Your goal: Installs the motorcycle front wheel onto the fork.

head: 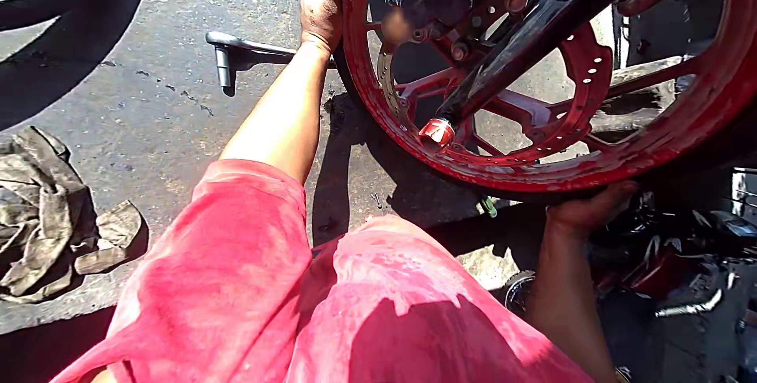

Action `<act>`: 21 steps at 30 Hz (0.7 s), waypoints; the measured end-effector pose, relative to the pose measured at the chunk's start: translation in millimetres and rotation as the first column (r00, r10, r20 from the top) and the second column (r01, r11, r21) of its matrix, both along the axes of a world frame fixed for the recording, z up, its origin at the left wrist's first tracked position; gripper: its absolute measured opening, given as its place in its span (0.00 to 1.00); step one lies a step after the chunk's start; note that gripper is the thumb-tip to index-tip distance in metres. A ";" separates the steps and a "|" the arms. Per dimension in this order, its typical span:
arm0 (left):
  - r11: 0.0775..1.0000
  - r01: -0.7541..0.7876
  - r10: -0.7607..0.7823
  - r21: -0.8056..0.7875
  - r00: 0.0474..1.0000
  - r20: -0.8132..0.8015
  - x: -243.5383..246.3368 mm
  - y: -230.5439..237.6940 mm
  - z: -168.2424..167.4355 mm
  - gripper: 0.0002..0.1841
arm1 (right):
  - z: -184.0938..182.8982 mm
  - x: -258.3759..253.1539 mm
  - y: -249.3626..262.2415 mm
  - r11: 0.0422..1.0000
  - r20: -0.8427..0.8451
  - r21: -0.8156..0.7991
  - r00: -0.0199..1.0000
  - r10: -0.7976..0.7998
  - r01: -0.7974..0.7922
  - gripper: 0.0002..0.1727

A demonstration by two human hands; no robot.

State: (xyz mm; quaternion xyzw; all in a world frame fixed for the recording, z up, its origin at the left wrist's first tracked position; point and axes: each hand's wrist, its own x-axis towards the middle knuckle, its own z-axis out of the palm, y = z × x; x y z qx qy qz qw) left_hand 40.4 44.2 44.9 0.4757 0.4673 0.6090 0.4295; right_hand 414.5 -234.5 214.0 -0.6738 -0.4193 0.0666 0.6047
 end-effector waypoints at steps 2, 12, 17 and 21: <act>1.000 -0.019 0.019 -0.005 0.999 -0.040 -0.1 1.8 2.1 0.30 | 1.2 -1.3 1.5 1.000 -0.001 0.005 1.000 -0.007 0.007 0.25; 1.000 0.009 -0.009 -0.003 1.000 0.006 0.3 -0.5 -9.8 0.31 | 8.7 1.7 12.7 0.998 0.055 -0.041 0.998 -0.043 0.045 0.28; 0.986 0.040 -0.032 -0.160 0.998 0.053 -2.3 -2.7 -10.9 0.20 | 5.4 0.9 11.4 0.999 0.004 -0.030 1.000 -0.031 0.031 0.30; 0.969 -0.181 0.182 -0.171 0.983 -0.013 4.4 -53.6 12.9 0.28 | 3.7 1.3 8.8 1.000 -0.046 -0.027 0.999 -0.007 0.006 0.28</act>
